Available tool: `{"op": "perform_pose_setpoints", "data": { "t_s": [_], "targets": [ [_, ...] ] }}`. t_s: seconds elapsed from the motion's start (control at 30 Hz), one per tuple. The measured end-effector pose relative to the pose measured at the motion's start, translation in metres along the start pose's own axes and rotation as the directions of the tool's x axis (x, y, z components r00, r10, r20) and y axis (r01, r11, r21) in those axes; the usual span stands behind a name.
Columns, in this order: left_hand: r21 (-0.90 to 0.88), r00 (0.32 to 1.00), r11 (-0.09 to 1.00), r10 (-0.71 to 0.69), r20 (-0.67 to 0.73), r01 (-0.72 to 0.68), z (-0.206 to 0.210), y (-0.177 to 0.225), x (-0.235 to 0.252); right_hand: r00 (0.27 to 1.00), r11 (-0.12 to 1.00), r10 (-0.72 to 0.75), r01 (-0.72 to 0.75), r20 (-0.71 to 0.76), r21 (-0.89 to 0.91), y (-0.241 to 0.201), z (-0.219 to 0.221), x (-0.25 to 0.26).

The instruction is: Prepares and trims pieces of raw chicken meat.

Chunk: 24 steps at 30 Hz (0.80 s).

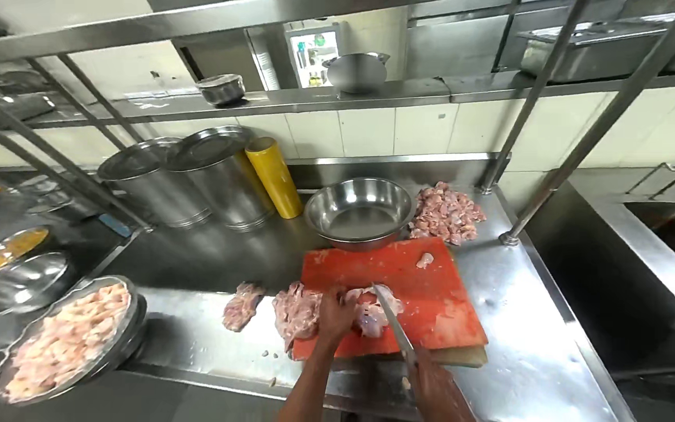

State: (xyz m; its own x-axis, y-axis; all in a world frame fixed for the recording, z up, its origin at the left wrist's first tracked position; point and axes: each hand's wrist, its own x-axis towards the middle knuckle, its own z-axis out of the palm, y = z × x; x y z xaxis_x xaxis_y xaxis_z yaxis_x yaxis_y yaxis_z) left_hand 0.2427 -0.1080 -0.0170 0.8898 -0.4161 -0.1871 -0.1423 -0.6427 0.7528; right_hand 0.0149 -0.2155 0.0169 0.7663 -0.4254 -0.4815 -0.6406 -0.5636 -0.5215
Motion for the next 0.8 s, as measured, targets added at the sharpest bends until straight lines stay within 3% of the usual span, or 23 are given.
{"op": "perform_pose_setpoints", "data": {
  "t_s": [0.13,0.23,0.3,0.5,0.67,0.8],
  "targets": [
    [0.271,0.991,0.954,0.111,0.076,-0.128,-0.001,-0.006,-0.012,0.994,0.994,0.090,-0.086,0.063,-0.067,-0.013,-0.020,0.027],
    [0.264,0.983,0.947,0.180,0.039,-0.184,0.003,-0.016,-0.014,0.983,0.975,0.179,-0.182,-0.036,-0.127,-0.021,-0.032,0.029],
    [0.205,0.972,0.950,0.236,0.013,-0.234,0.004,-0.016,-0.012,0.986,0.968,0.160,-0.164,-0.039,-0.188,-0.028,-0.029,0.025],
    [0.260,0.893,0.861,0.383,0.237,-0.438,0.008,-0.017,0.006,0.996,0.941,0.066,-0.043,0.060,-0.337,-0.041,0.003,0.022],
    [0.245,0.882,0.865,0.362,0.301,-0.439,0.006,-0.014,0.013,0.993,0.966,0.038,-0.008,0.112,-0.258,-0.079,-0.019,0.059],
    [0.250,0.921,0.894,0.325,0.213,-0.373,0.008,-0.019,0.014,0.991,0.970,0.043,-0.011,0.128,-0.241,-0.074,-0.012,0.070]
  ]
}}
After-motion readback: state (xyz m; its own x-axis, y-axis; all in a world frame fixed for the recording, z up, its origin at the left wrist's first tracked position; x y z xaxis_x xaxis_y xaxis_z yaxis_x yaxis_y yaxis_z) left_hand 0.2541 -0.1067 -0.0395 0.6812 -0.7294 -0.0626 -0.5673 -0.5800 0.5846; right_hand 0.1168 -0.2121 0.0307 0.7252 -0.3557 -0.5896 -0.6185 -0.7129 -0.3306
